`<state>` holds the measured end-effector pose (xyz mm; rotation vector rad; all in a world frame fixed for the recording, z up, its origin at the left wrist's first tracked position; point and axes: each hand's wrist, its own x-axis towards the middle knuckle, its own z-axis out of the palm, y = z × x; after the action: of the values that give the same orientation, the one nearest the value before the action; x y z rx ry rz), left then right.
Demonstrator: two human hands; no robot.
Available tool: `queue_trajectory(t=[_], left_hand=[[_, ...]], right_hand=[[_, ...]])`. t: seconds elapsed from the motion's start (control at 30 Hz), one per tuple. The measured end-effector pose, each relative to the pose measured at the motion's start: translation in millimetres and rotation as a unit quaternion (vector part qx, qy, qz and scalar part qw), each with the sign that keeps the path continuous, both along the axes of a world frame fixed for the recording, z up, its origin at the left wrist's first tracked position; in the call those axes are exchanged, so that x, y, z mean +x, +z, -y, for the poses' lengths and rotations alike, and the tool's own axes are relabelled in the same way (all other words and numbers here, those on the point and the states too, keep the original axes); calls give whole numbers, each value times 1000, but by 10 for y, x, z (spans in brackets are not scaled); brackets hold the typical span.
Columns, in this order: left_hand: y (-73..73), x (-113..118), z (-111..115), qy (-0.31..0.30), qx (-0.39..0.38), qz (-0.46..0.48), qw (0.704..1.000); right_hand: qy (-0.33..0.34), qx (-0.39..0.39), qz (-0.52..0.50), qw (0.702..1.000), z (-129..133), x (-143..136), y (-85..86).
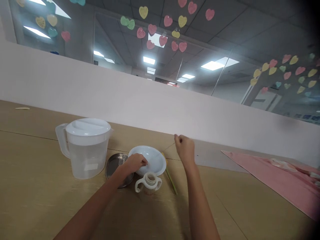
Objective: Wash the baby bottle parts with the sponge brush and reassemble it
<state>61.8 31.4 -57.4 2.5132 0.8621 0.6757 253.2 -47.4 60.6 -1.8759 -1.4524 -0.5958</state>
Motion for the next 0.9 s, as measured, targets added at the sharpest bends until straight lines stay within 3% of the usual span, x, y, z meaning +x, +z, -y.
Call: queue_trajectory(t=[0.07, 0.17, 0.33, 0.43, 0.57, 0.63, 0.7, 0.8, 0.9], left_hand=[[25, -5, 10, -22, -12, 10, 1000], [128, -18, 19, -17, -5, 41, 999], [392, -40, 113, 26, -28, 234, 972], [552, -49, 233, 13, -55, 316, 947], [753, -83, 419, -11, -44, 311, 949], [838, -112, 507, -26, -37, 284, 958], [904, -144, 579, -49, -42, 252, 965], [962, -192, 649, -83, -57, 214, 972], [981, -217, 686, -110, -61, 187, 974]], right_hand=[[-37, -120, 11, 992, -145, -19, -157], [-56, -241, -2, 969, -274, -28, -367], [-52, -311, -49, 948, -272, 78, -496], [-45, -317, -70, 945, -212, 109, -407], [2, -287, -102, 952, -49, -22, -133], [136, -212, -205, 946, 112, -164, 36], [248, -181, -251, 918, 322, -331, 191], [314, -212, -182, 907, 639, -562, 347], [263, -222, -71, 936, 834, -714, 405]])
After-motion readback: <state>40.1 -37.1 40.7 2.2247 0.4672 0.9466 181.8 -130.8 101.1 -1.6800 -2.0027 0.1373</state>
